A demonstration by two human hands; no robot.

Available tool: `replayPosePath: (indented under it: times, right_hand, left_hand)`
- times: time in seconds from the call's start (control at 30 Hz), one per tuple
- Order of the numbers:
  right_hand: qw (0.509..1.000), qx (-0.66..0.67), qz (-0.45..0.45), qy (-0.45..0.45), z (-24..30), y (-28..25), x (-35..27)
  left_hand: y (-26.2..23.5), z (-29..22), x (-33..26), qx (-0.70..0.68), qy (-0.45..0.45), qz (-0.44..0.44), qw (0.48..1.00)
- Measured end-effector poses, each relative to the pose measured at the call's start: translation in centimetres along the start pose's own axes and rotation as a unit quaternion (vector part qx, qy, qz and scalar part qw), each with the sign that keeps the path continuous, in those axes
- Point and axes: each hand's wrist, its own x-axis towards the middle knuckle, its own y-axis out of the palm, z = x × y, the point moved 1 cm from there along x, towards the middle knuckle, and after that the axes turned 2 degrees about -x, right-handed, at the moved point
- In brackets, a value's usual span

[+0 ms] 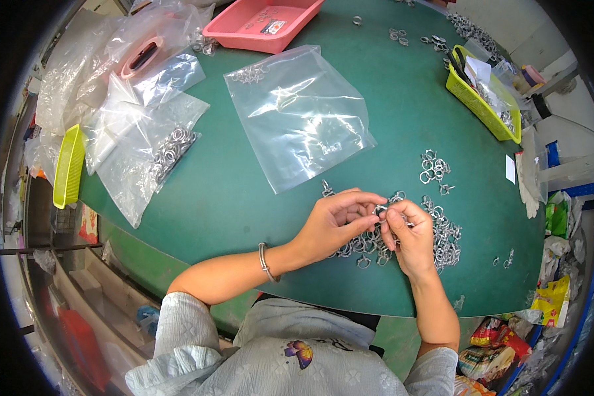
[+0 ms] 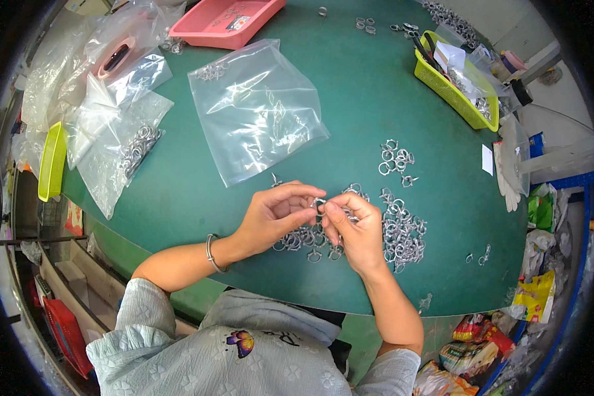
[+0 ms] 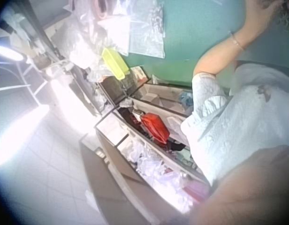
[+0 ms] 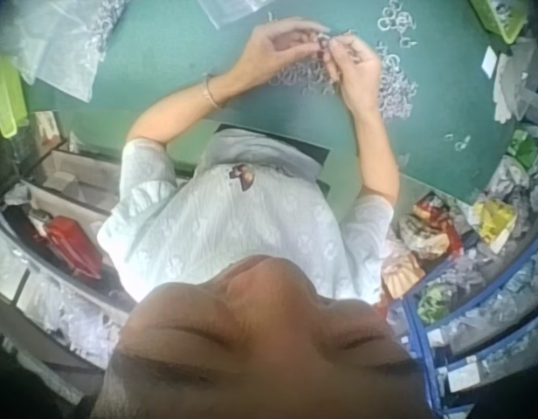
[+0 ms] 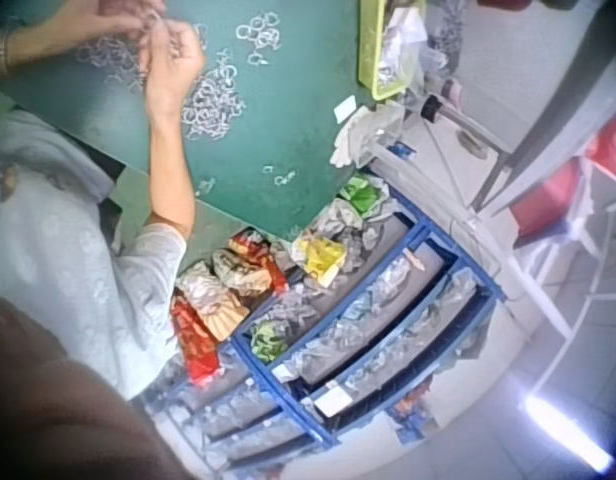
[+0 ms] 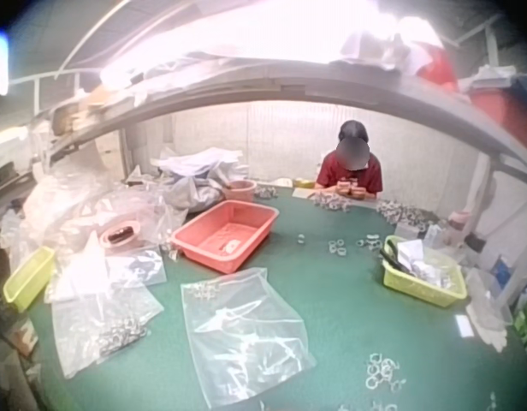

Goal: The person gathers and sorts small metal rings and clasps by hand on a green work table, picking up handfuls of the items and placing them into a small yellow bin.

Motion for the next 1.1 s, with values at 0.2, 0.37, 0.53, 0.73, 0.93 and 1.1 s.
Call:
replayPosePath:
  times: [0.2, 0.37, 0.53, 0.73, 0.93, 1.1]
  right_hand:
    - [0.993, 0.081, 0.032, 0.074, 0.1, -0.1, 0.1]
    - [0.986, 0.132, 0.061, 0.078, 0.1, -0.3, 0.4]
    - [0.998, -0.026, 0.044, 0.021, 0.2, 0.4, 0.0]
    - [0.999, -0.022, 0.024, 0.015, 0.2, 0.5, -0.2]
    - [0.994, 0.066, 0.03, 0.082, 0.7, 0.0, 0.3]
    - [0.982, 0.129, 0.052, 0.13, 0.4, -0.1, 0.2]
  left_hand:
    - [-0.3, 0.2, -0.1, 0.01, -0.054, -0.023, 0.998]
    - [-0.5, 0.3, 0.0, 0.016, -0.051, -0.045, 0.998]
    - [-0.6, 0.6, 0.0, 0.032, -0.029, -0.052, 0.998]
    - [0.1, 0.1, 0.0, 0.017, -0.011, -0.04, 0.999]
    - [0.1, 0.1, 0.0, 0.046, 0.021, -0.02, 0.999]
    - [-0.3, 0.2, -0.1, 0.096, 0.003, -0.035, 0.995]
